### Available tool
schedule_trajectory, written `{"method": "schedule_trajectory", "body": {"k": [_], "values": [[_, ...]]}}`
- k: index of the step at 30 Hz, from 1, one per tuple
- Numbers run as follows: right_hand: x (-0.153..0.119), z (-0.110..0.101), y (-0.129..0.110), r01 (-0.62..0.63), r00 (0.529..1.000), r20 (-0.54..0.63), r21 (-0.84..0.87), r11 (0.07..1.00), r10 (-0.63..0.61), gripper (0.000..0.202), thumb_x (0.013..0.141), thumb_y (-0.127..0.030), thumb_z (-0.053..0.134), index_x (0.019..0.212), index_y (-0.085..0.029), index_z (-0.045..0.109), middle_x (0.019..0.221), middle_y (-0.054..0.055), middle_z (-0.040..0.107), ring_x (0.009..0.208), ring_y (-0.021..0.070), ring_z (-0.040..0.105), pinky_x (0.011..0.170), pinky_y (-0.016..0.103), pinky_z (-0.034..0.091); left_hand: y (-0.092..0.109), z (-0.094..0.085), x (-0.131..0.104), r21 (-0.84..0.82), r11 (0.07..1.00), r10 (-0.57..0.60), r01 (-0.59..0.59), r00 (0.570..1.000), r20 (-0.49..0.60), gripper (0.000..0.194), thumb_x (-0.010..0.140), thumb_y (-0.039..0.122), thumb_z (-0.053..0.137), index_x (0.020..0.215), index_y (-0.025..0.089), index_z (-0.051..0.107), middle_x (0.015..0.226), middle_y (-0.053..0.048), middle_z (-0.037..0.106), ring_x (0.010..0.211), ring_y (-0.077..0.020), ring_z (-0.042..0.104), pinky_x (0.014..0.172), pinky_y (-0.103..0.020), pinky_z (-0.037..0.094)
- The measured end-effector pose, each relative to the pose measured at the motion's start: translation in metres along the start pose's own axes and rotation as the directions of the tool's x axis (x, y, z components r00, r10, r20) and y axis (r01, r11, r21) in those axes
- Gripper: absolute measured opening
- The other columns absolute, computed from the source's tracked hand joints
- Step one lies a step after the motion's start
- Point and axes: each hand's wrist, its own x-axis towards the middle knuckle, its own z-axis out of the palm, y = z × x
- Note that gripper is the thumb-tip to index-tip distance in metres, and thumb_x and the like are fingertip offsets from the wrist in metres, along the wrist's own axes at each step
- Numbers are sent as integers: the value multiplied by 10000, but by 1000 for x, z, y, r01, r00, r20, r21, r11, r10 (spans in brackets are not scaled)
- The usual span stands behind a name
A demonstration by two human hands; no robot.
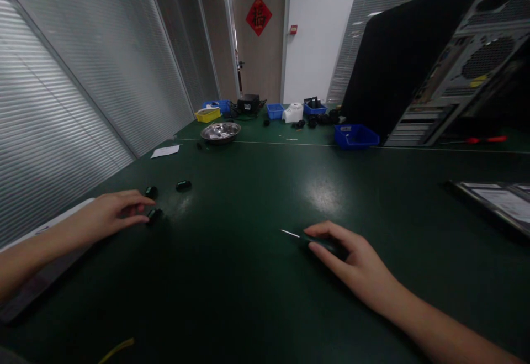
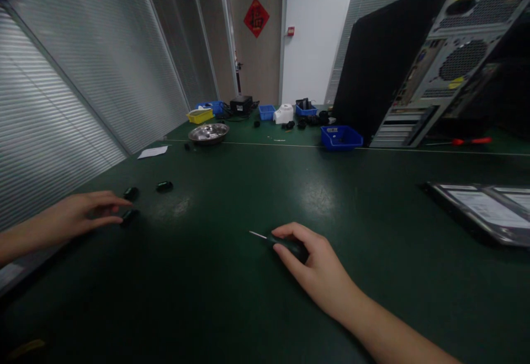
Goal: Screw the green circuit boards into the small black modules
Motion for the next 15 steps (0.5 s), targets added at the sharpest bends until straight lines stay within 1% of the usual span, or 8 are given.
{"method": "schedule_trajectory", "body": {"k": [3, 6, 8, 11, 15], "values": [[0, 0, 0, -5, 1000, -12, 4, 1000, 5, 183, 921, -319, 580, 1056, -242, 676, 1038, 48, 723, 971, 238, 680, 844, 365, 564, -12, -7, 1, -1, 996, -89, 89, 991, -97, 550, 834, 602, 498, 1164, 192, 657, 1041, -78, 701, 904, -260, 649, 795, -339, 514], [0, 0, -2, -13, 1000, -14, 8, 1000, 13, 187, 911, -323, 581, 1047, -239, 678, 1029, 49, 724, 960, 242, 684, 834, 368, 567, -25, -12, 9, -5, 976, -216, 218, 961, -176, 618, 825, 627, 470, 1190, 154, 628, 1090, -98, 711, 966, -288, 654, 837, -361, 509], [0, 0, -3, -14, 1000, -10, 12, 1000, 14, 187, 913, -325, 576, 1042, -234, 676, 1029, 52, 722, 964, 242, 683, 838, 370, 565, -30, -11, 18, -8, 965, -259, 262, 949, -179, 652, 826, 628, 466, 1201, 117, 617, 1064, -113, 724, 953, -293, 671, 825, -358, 514], [-1, 0, -2, -5, 1000, -4, 22, 1000, 5, 180, 920, -316, 577, 1049, -233, 671, 1039, 49, 717, 976, 237, 680, 849, 363, 559, -32, -2, 35, -11, 958, -286, 287, 946, -155, 657, 830, 609, 478, 1186, 74, 614, 1022, -133, 739, 911, -282, 692, 773, -329, 529], [-2, 0, -1, -11, 1000, -5, 29, 1000, 12, 172, 926, -304, 580, 1060, -237, 664, 1037, 43, 713, 965, 229, 680, 835, 354, 558, -30, 5, 54, -10, 957, -288, 290, 947, -138, 546, 772, 514, 544, 1051, 61, 664, 954, -162, 745, 871, -303, 694, 761, -354, 529]]}}
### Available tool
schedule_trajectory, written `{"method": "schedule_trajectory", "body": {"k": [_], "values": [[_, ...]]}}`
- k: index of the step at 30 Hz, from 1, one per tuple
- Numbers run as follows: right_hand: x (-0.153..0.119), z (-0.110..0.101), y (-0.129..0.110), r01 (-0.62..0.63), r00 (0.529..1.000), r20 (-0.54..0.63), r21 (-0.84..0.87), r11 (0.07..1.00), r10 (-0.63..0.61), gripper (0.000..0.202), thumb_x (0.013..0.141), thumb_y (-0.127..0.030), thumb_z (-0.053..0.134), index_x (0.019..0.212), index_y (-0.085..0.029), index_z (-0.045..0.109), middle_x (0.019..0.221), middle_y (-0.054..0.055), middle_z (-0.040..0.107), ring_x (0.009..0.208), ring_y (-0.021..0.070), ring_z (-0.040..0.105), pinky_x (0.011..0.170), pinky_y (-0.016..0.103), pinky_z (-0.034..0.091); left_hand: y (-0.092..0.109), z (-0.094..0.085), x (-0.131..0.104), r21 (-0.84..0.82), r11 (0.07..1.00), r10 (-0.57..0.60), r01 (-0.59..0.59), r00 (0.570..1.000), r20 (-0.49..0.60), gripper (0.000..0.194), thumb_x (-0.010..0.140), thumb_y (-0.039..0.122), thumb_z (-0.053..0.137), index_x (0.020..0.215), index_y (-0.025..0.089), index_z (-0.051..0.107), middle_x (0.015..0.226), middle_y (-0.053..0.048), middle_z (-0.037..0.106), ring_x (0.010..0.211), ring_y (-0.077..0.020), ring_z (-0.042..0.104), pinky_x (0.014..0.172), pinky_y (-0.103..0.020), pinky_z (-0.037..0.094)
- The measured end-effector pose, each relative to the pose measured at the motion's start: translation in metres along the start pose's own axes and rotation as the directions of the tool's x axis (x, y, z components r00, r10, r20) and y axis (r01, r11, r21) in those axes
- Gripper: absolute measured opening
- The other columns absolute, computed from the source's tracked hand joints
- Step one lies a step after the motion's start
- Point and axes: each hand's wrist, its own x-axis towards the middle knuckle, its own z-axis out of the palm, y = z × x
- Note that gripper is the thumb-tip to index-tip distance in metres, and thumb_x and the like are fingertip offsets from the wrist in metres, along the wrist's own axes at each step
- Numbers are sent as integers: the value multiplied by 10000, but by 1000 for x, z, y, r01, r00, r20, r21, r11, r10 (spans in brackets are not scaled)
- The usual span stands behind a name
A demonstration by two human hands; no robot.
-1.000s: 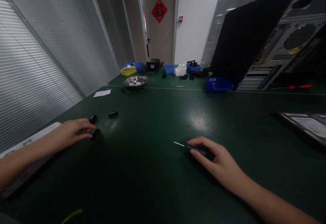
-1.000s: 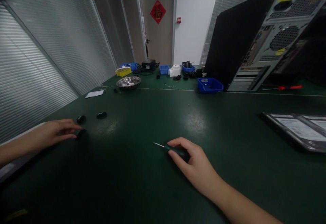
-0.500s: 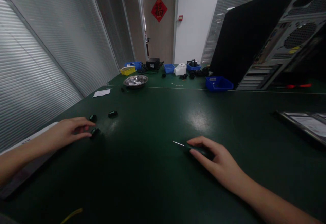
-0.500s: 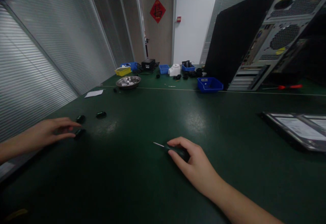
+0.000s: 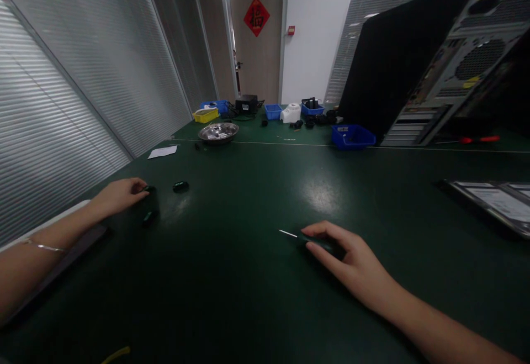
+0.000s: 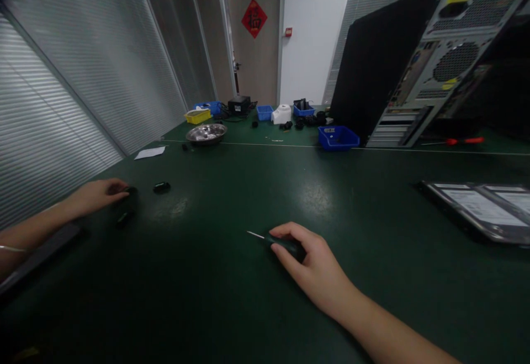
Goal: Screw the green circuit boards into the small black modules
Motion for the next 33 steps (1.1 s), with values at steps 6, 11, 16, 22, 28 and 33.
{"method": "schedule_trajectory", "body": {"k": [6, 11, 16, 22, 28, 33], "values": [[2, -2, -1, -13, 1000, -2, 5, 1000, 13, 186, 928, -287, 577, 1085, -248, 669, 1042, 37, 710, 974, 223, 675, 847, 349, 553, 62, -12, -19, -66, 991, 108, -116, 988, -111, 542, 864, 529, 452, 1239, 160, 584, 1190, -125, 659, 1009, -290, 634, 862, -404, 500], [3, 0, 1, -32, 999, -16, 17, 999, 32, 181, 926, -276, 586, 1084, -242, 667, 1047, 38, 709, 976, 219, 676, 835, 331, 554, 185, -5, -69, -311, 719, 602, -622, 780, -171, 299, 886, 375, 562, 1155, 276, 647, 1097, -74, 663, 975, -226, 616, 862, -342, 504], [5, 2, 4, 21, 997, -69, 30, 999, -19, 171, 921, -224, 599, 1078, -223, 665, 1029, 41, 714, 967, 202, 678, 850, 313, 545, 260, 32, -79, -600, 521, 739, -608, 673, -39, 235, 838, 140, 600, 1055, 198, 668, 946, -39, 654, 848, -165, 606, 756, -283, 496], [7, 3, 10, 48, 991, -121, -47, 998, -53, 189, 908, -183, 608, 1071, -255, 672, 1005, 25, 733, 941, 185, 704, 783, 255, 574, 252, 62, -61, -659, 566, 683, -496, 729, 38, 230, 825, 86, 567, 1006, 198, 653, 916, -27, 622, 798, -157, 585, 698, -276, 482], [11, 3, 16, 91, 985, -137, -90, 992, -103, 319, 843, -121, 682, 1093, -320, 679, 1024, -11, 751, 967, 182, 723, 750, 183, 598, 248, 72, -59, -664, 508, 736, -549, 677, 4, 257, 844, 99, 579, 1053, 219, 665, 981, -47, 624, 902, -193, 586, 779, -323, 491], [16, 3, 13, 150, 981, -117, -71, 986, -157, 325, 810, -57, 688, 1038, -288, 704, 945, -5, 741, 869, 153, 735, 753, 158, 596, 246, 76, -57, -670, 492, 742, -556, 670, -11, 256, 853, 117, 620, 1082, 226, 658, 997, -46, 624, 922, -199, 575, 794, -335, 481]]}}
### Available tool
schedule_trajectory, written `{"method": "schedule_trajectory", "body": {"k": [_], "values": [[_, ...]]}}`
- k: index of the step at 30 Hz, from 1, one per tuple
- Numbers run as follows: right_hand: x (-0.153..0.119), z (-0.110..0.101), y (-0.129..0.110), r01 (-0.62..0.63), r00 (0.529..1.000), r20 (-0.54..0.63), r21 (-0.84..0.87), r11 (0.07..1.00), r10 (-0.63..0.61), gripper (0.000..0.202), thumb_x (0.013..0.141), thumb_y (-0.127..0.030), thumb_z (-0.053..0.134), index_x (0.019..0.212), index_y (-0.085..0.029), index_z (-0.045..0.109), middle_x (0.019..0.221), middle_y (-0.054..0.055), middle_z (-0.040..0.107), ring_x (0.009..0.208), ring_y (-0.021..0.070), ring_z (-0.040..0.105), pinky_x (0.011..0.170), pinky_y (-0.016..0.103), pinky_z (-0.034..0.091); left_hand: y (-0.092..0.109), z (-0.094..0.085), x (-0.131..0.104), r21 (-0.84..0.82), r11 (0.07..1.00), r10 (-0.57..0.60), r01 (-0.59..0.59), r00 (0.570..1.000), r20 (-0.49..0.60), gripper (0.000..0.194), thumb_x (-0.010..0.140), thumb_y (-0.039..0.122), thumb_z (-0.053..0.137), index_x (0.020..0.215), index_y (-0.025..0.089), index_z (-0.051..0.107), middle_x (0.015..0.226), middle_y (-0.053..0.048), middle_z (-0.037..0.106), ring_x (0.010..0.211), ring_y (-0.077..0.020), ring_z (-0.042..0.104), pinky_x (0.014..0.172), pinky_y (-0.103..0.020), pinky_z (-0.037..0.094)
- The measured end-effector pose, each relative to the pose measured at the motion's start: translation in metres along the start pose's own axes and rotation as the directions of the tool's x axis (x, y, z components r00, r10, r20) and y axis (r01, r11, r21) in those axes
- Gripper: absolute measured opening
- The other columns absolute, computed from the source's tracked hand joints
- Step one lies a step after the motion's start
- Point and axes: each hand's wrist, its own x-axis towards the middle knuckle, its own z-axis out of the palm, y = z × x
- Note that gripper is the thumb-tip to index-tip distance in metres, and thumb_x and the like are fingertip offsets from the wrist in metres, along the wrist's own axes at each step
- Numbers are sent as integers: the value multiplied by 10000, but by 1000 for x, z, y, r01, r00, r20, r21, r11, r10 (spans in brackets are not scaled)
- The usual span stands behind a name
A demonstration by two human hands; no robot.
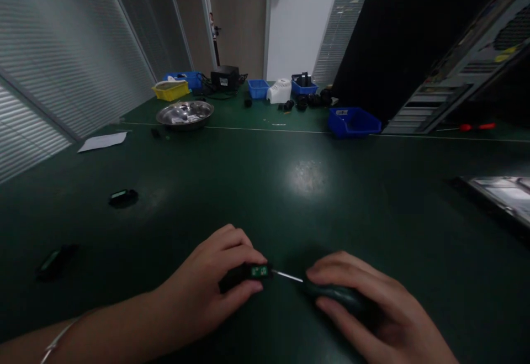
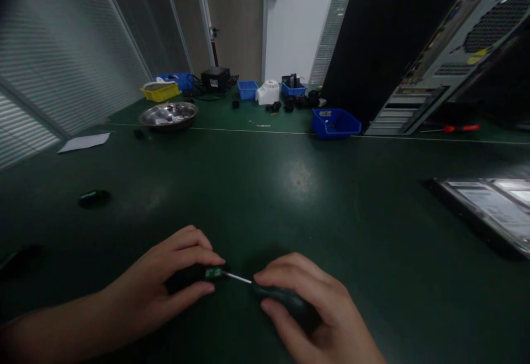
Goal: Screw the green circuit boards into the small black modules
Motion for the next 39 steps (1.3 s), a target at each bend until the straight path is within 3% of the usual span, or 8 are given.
{"method": "schedule_trajectory", "body": {"k": [12, 22, 31, 39], "values": [[-5, 1, 4, -56, 996, 77, 78, 995, 50, 330, 874, -49, 616, 1088, -300, 633, 1019, -7, 693, 946, 142, 684, 820, 210, 558, -1, 0, -2, 36, 998, 57, -57, 998, 20, 274, 877, 110, 590, 1109, 250, 633, 1018, -33, 631, 942, -196, 565, 812, -334, 470], [-9, 0, 2, -120, 992, 27, 35, 992, 119, 325, 897, -141, 624, 1172, -313, 606, 1085, 6, 690, 1013, 172, 674, 842, 252, 560, 0, -1, 0, 60, 997, 47, -50, 997, 58, 255, 880, 113, 560, 1082, 245, 644, 1005, -44, 624, 918, -195, 572, 804, -328, 483], [-3, -2, -2, -45, 998, 51, -32, 998, 46, 313, 866, -91, 623, 1139, -238, 662, 1018, 48, 709, 936, 187, 699, 793, 262, 596, 1, -1, -2, 28, 999, 34, -35, 999, 30, 252, 834, 132, 653, 1062, 240, 657, 992, -42, 637, 898, -198, 577, 782, -318, 480], [3, -3, 5, 41, 999, 35, -16, 999, -41, 406, 787, -53, 721, 1110, -298, 709, 986, 11, 749, 910, 181, 722, 787, 232, 607, 1, -2, 1, -93, 992, 90, -90, 996, -7, 249, 842, 98, 653, 1052, 228, 681, 962, -33, 672, 891, -173, 614, 794, -291, 488]]}}
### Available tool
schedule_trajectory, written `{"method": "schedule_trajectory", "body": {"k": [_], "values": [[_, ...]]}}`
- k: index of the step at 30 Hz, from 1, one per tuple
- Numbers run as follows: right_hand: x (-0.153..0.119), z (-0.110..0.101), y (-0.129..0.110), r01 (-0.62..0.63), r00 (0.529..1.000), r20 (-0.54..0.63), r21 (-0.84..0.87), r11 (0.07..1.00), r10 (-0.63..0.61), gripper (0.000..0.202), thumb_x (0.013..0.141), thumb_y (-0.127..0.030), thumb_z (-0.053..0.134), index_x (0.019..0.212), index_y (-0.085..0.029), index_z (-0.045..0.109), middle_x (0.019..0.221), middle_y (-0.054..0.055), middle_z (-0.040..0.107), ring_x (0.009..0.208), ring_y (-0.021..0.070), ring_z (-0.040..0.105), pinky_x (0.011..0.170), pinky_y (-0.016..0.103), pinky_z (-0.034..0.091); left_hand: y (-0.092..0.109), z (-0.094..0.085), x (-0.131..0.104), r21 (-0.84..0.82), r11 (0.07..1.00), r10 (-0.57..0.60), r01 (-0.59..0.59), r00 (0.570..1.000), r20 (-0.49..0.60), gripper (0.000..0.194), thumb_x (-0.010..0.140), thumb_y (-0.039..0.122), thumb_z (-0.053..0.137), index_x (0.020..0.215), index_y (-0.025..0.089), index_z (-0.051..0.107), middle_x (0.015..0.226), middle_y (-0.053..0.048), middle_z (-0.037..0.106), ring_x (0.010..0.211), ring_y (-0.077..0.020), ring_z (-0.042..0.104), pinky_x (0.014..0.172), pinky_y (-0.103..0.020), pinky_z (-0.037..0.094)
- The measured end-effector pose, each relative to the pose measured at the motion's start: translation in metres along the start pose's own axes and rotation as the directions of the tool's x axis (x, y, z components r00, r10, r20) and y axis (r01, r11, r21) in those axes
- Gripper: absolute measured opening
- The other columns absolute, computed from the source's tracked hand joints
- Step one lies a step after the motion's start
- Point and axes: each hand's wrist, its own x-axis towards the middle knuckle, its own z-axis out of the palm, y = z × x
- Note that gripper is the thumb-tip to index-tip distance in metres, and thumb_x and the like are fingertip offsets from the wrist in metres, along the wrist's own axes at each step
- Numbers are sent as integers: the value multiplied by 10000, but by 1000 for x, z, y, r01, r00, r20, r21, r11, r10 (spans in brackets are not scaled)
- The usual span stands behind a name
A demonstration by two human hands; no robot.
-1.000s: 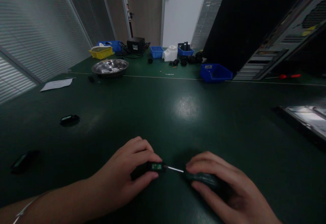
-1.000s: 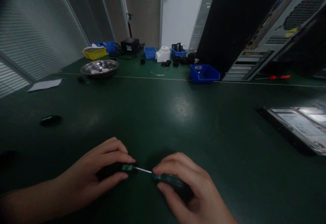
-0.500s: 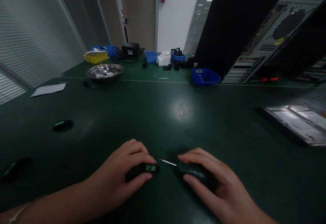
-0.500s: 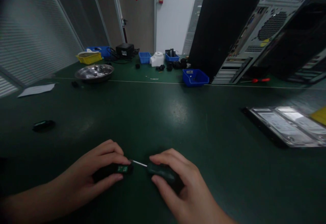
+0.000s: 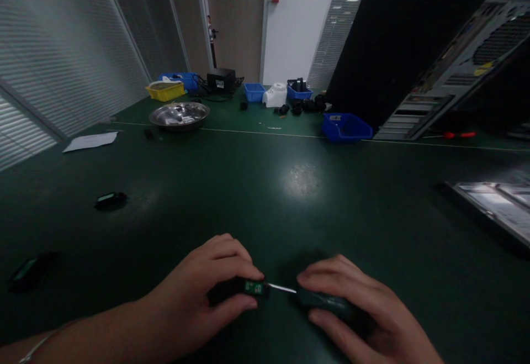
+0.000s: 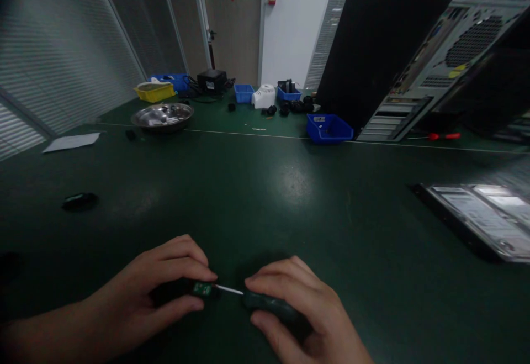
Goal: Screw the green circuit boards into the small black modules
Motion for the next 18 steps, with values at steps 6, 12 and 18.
{"method": "schedule_trajectory", "body": {"k": [6, 12, 18], "values": [[-5, 0, -1, 9, 1000, 0, 16, 1000, -9, 445, 767, -55, 744, 1115, -330, 702, 976, -9, 748, 908, 171, 723, 774, 205, 605, -1, 1, -3, -118, 993, 25, -30, 999, -39, 269, 843, 90, 661, 1087, 204, 683, 965, -42, 674, 834, -141, 649, 726, -233, 514], [-3, 0, -5, -13, 1000, -3, 32, 999, 13, 417, 784, -57, 720, 1102, -326, 716, 945, 5, 752, 861, 187, 733, 728, 223, 619, -3, 2, -5, -76, 995, 67, -70, 997, -46, 295, 845, 112, 667, 1123, 212, 676, 965, -51, 677, 808, -147, 653, 704, -236, 525], [-1, 0, -3, 0, 1000, 3, 37, 999, 0, 386, 787, -67, 705, 1089, -307, 717, 930, 15, 755, 832, 188, 736, 707, 229, 623, -2, 3, -8, 2, 995, 103, -103, 993, -58, 342, 849, 127, 682, 1173, 230, 654, 998, -53, 692, 841, -154, 665, 742, -237, 542]]}}
